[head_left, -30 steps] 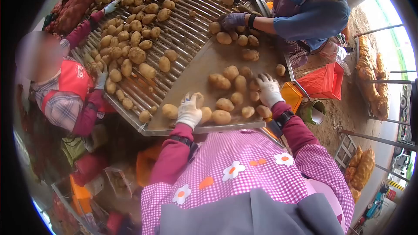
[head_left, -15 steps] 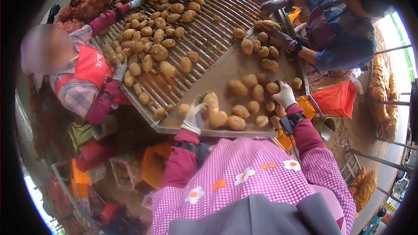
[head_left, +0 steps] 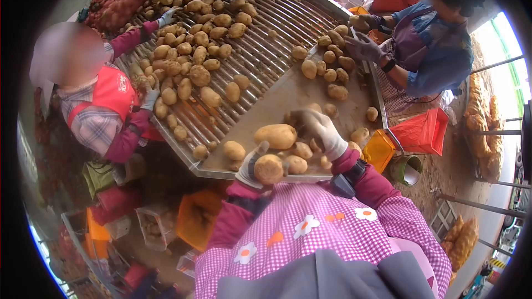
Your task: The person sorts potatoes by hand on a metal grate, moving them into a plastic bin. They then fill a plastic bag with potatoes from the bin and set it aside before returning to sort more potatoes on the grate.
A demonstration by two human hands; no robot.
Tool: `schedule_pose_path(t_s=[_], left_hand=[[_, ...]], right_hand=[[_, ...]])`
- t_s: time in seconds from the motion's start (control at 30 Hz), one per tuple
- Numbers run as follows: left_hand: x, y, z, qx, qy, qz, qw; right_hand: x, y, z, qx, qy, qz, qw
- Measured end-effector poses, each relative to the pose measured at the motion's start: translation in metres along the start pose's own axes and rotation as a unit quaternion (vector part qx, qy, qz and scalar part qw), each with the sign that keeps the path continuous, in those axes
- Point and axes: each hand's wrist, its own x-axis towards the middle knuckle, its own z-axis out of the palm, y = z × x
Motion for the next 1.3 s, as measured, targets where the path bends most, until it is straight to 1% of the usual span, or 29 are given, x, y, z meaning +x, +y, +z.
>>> schedule_pose_path(t_s=[0.03, 0.07, 0.1, 0.17, 0.23, 0.27, 0.33, 0.4, 0.43, 0.5, 0.57, 0.63, 0.67, 0.7, 0.73, 0.77, 0.8, 0.83, 0.9, 0.97, 1.0, 1.1, 1.13, 1.17, 1.23, 1.27, 1.3], left_hand=[[-0.001, 0.001, -0.004, -0.022, 0.000, -0.002, 1.000], [0.000, 0.002, -0.011, -0.012, -0.022, 0.001, 1.000], [0.002, 0.003, -0.013, 0.000, -0.014, 0.002, 1.000], [0.004, 0.004, -0.017, 0.025, 0.004, 0.003, 1.000], [0.006, 0.004, -0.005, -0.040, 0.006, -0.035, 0.999], [0.007, 0.004, 0.001, -0.073, 0.008, -0.052, 0.996], [0.007, 0.001, 0.004, -0.042, 0.029, -0.037, 0.998], [0.009, 0.007, 0.001, 0.010, 0.053, -0.029, 0.998], [0.008, 0.007, 0.002, 0.013, 0.067, -0.015, 0.998], [0.010, 0.001, 0.007, 0.020, 0.093, 0.010, 0.995], [0.011, -0.009, 0.004, 0.139, 0.095, 0.070, 0.983], [0.009, -0.002, 0.026, 0.043, 0.087, 0.031, 0.995], [0.014, -0.009, 0.025, 0.056, 0.120, 0.065, 0.989], [0.014, -0.008, 0.018, 0.033, 0.096, 0.051, 0.994], [0.011, -0.008, 0.020, 0.047, 0.098, 0.055, 0.993], [0.008, -0.008, 0.018, 0.009, 0.093, 0.024, 0.995], [0.005, -0.006, 0.019, 0.039, 0.100, 0.034, 0.994], [0.002, -0.009, 0.035, 0.050, 0.099, 0.073, 0.991], [0.006, -0.011, 0.022, 0.043, 0.060, 0.048, 0.996], [0.005, -0.011, 0.034, 0.052, 0.054, 0.065, 0.995], [0.005, -0.008, 0.036, 0.058, 0.048, 0.061, 0.995], [0.005, -0.010, 0.043, 0.029, 0.030, 0.073, 0.996], [0.004, -0.011, 0.043, 0.028, 0.064, 0.089, 0.994], [0.003, -0.012, 0.040, 0.025, 0.080, 0.098, 0.992], [0.012, -0.008, 0.024, 0.022, 0.108, 0.117, 0.987], [0.015, -0.008, 0.008, -0.001, 0.099, 0.115, 0.988], [0.016, -0.010, 0.015, 0.001, 0.108, 0.122, 0.987]], right_hand=[[-0.005, -0.005, 0.001, 0.078, 0.029, 0.089, 0.993], [-0.010, 0.004, 0.003, 0.068, 0.036, 0.095, 0.993], [-0.009, 0.003, 0.004, 0.058, 0.043, 0.101, 0.992], [-0.012, -0.003, 0.005, 0.121, -0.019, 0.210, 0.970], [-0.009, -0.003, 0.024, 0.168, -0.037, 0.244, 0.954], [-0.008, -0.008, 0.030, 0.180, -0.014, 0.264, 0.947], [-0.010, 0.005, 0.043, 0.069, 0.017, 0.159, 0.985], [-0.012, 0.006, 0.045, 0.065, 0.023, 0.165, 0.984], [-0.010, 0.002, 0.045, 0.063, 0.025, 0.168, 0.983], [-0.007, -0.007, 0.045, 0.135, 0.025, 0.255, 0.957], [-0.012, -0.004, 0.053, 0.064, 0.045, 0.217, 0.973], [-0.010, -0.010, 0.056, 0.110, 0.076, 0.244, 0.961], [-0.009, -0.014, 0.057, 0.133, 0.093, 0.256, 0.953], [-0.012, -0.003, 0.061, 0.096, 0.111, 0.195, 0.970], [-0.014, -0.001, 0.062, 0.095, 0.106, 0.213, 0.967], [-0.015, 0.003, 0.064, 0.082, 0.110, 0.207, 0.969], [-0.015, 0.010, 0.070, 0.023, 0.159, 0.165, 0.973], [-0.013, 0.010, 0.068, 0.045, 0.188, 0.242, 0.951], [-0.013, 0.015, 0.067, 0.054, 0.172, 0.275, 0.944], [-0.013, 0.024, 0.070, 0.096, 0.197, 0.262, 0.940], [-0.009, 0.021, 0.068, 0.079, 0.210, 0.254, 0.941], [-0.005, 0.007, 0.062, 0.106, 0.246, 0.240, 0.933], [-0.006, 0.006, 0.059, 0.120, 0.259, 0.246, 0.926], [-0.009, 0.002, 0.051, 0.176, 0.243, 0.285, 0.910], [-0.017, -0.003, 0.046, 0.286, 0.203, 0.320, 0.880], [-0.024, 0.000, 0.045, 0.253, 0.144, 0.306, 0.906], [-0.030, 0.003, 0.042, 0.217, 0.082, 0.290, 0.928]])
